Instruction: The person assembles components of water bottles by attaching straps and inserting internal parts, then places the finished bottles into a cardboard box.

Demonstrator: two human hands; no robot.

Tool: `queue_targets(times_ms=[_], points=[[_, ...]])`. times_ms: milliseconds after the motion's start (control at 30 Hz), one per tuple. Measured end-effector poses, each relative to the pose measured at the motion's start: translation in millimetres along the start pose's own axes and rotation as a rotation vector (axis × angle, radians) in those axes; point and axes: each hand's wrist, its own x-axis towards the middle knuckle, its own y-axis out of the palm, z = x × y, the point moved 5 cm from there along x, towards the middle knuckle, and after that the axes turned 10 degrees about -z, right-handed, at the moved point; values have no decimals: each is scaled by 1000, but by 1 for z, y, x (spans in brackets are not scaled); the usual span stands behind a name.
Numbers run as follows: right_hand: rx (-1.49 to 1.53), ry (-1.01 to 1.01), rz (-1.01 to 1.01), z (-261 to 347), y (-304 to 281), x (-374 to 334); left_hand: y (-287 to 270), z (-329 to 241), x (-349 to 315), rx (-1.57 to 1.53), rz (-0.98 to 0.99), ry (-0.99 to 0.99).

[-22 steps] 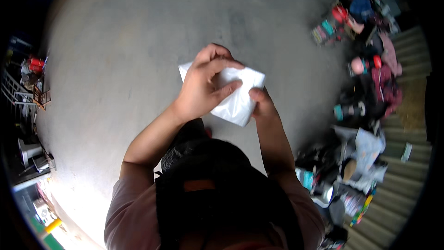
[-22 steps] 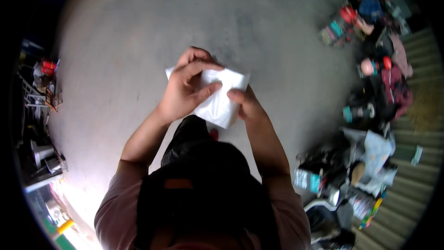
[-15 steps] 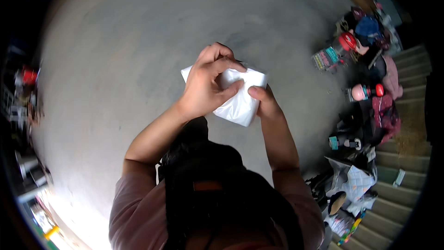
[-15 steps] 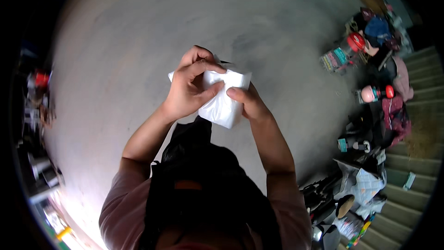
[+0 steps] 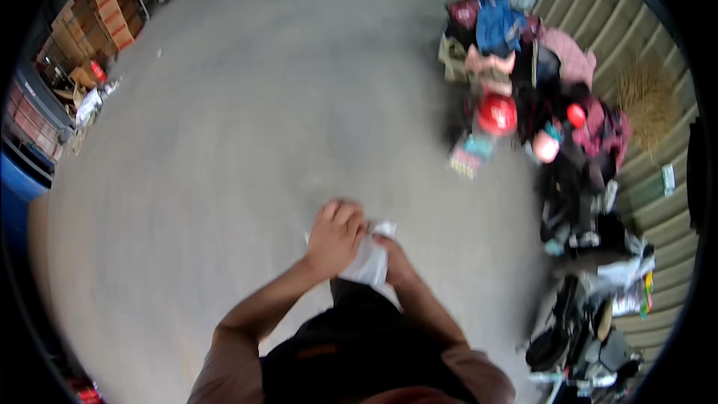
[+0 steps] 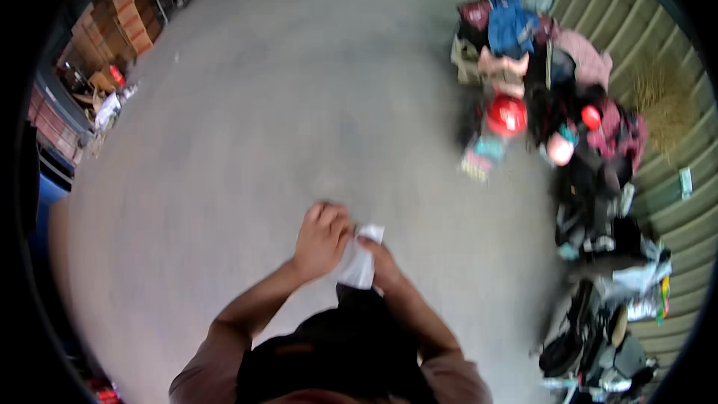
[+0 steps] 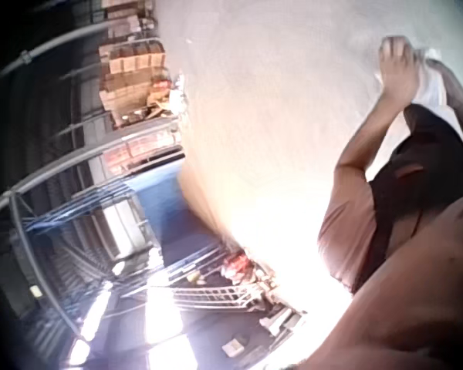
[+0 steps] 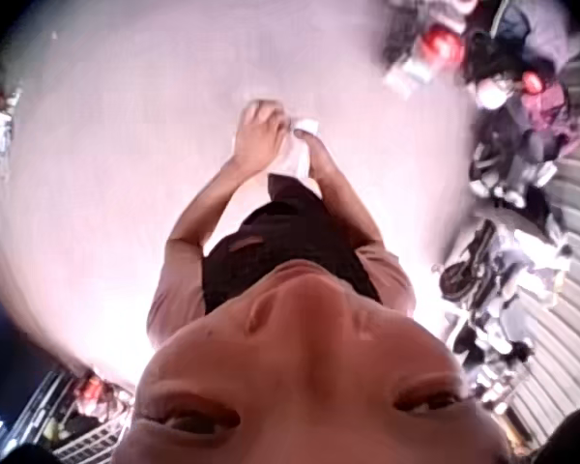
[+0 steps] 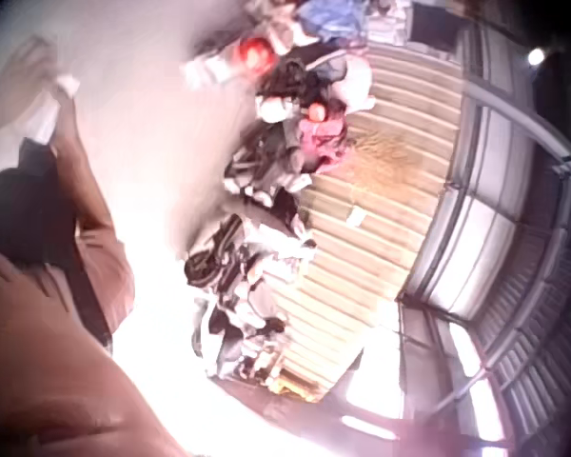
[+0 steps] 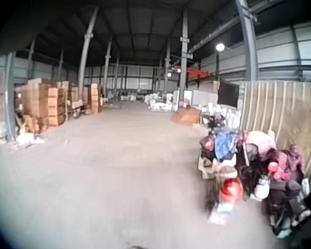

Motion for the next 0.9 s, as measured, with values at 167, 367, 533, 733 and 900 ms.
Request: queue_targets(times_ms=[167,367,533,733,900], points=[[-5,57,90,123,185,215,-52,197,184,-18,-15,-165],[12,-22,156,250,341,502,-28,423,329,-55,-42,-181],[67,-185,-35,350,400,716,46,614,430,-513,425,-308],[-75,-414,-183,506,444,919,124,782,680,-671,693,-243],[-34,-465,-110,591,474,1147,233,990,889,-231,54,24]])
